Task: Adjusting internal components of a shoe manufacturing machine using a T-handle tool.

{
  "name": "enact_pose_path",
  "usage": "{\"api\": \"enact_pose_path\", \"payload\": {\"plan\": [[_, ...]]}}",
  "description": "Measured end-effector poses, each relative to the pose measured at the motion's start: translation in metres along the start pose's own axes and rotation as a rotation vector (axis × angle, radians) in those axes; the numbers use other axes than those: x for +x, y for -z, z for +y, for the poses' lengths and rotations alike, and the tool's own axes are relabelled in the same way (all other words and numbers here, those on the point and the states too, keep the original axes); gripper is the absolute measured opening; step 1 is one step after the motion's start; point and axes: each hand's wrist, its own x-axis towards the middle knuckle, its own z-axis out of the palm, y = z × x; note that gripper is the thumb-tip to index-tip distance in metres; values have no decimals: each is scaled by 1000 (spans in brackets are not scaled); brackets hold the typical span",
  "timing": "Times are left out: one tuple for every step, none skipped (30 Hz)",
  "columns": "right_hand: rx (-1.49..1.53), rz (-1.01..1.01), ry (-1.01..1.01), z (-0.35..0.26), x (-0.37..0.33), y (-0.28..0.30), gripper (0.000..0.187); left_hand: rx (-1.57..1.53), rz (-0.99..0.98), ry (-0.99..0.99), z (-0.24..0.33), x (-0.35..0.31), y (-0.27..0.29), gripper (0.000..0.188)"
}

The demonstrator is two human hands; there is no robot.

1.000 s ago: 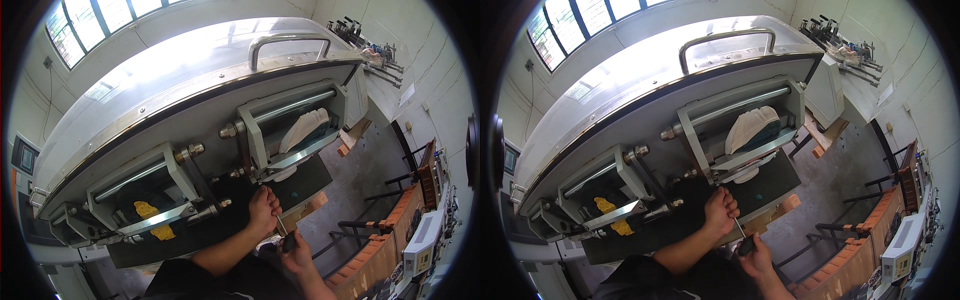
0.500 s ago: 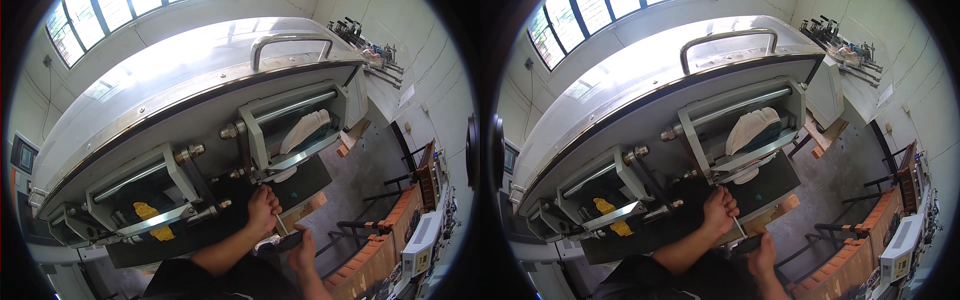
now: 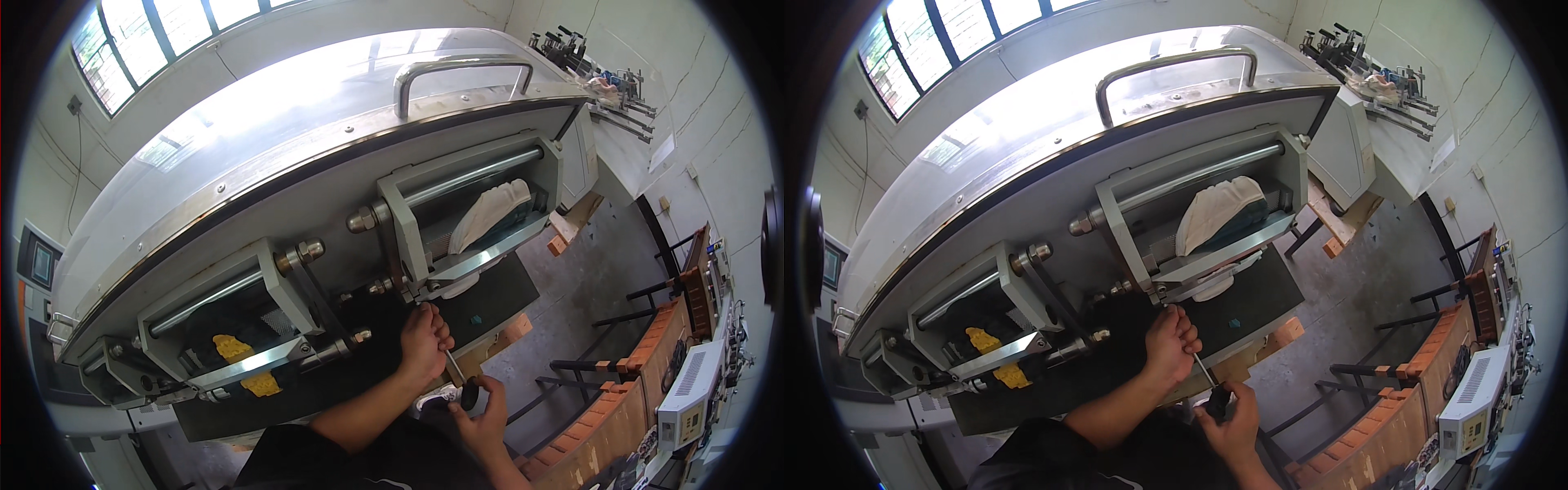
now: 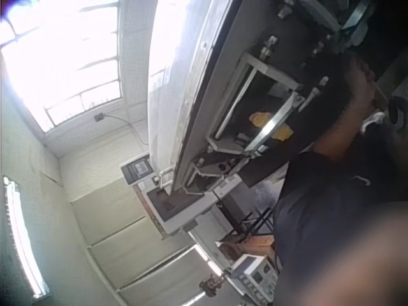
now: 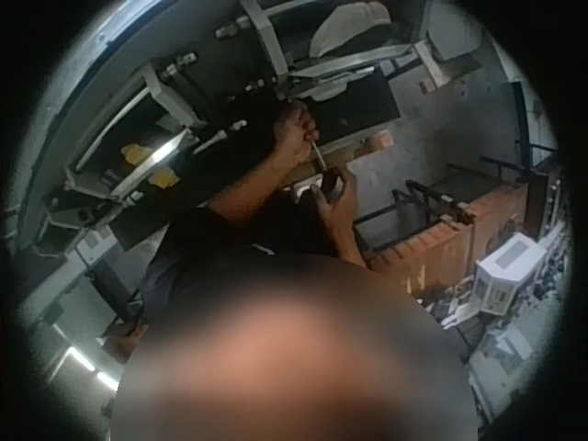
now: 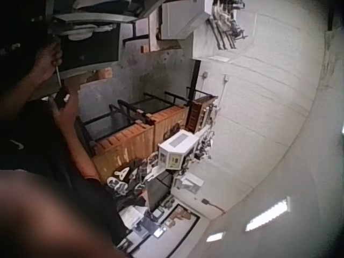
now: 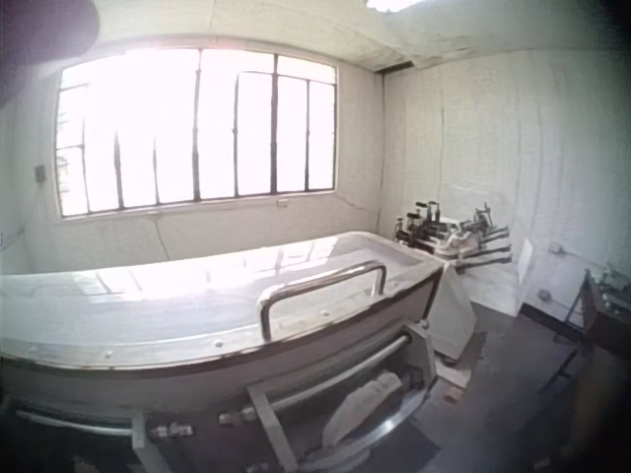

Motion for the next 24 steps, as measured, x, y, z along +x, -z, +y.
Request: {"api": "enact_pose_path", "payload": {"plan": [[2, 0, 1, 2, -1, -2, 68, 9, 11, 5, 0, 0, 0, 16], [272, 29, -131, 2, -1, -4, 59, 10, 12, 3, 2, 0, 0, 16], [542, 56, -263, 3, -1, -6, 51, 25, 4, 27, 4, 1, 0, 16], [545, 53, -264, 7, 3, -3, 51, 40, -3, 52, 5, 1, 1, 16], [1051, -97, -542, 11, 10, 4, 45, 41, -2, 51, 6, 1, 1, 16], [1552, -260, -821, 14, 14, 7, 39, 27, -16, 42, 7, 1, 2, 16], [1554, -259, -820, 16, 14, 4, 39, 13, -33, 34, 7, 2, 1, 17], [1423, -187, -791, 18, 13, -1, 42, 15, -35, 36, 6, 2, 1, 17], [1292, -117, -760, 20, 11, -8, 44, 22, -34, 35, 5, 2, 2, 17], [1161, -51, -728, 22, 9, -15, 47, 29, -31, 32, 5, 2, 2, 17], [1029, 15, -695, 23, 8, -20, 50, 31, -33, 33, 5, 2, 1, 17], [896, 81, -662, 23, 7, -22, 53, 26, -31, 38, 5, 2, 0, 17], [896, 78, -663, 19, 6, -18, 53, 18, -23, 38, 6, 1, 0, 16], [402, 211, -249, 12, 5, -8, 56, 16, -20, 36, 7, 2, 1, 16], [-96, 324, 166, 4, 5, 2, 61, 18, -13, 27, 7, 2, 1, 16], [-100, 329, 163, -9, 5, 9, 61, 22, -15, 26, 5, 2, -1, 16], [-283, 205, 190, -25, 4, 14, 63, 26, -15, 31, 5, 2, 0, 16], [-463, 77, 216, -33, 5, 16, 66, 23, -22, 18, 5, 3, 2, 16], [-464, 81, 211, -29, 7, 13, 66, 19, -33, 4, 5, 3, 2, 16], [-444, 78, 187, -20, 10, 6, 64, 24, -37, 9, 5, 3, 2, 16], [-422, 75, 163, -15, 12, 3, 63, 28, -36, 10, 4, 3, 1, 16], [-418, 78, 158, -16, 13, 3, 63, 33, -31, 9, 5, 3, 2, 16], [-323, 49, 120, -18, 14, 4, 57, 39, -30, 9, 6, 3, 3, 16], [-227, 20, 84, -19, 14, 4, 51, 45, -42, 22, 9, 3, 5, 16]]}}
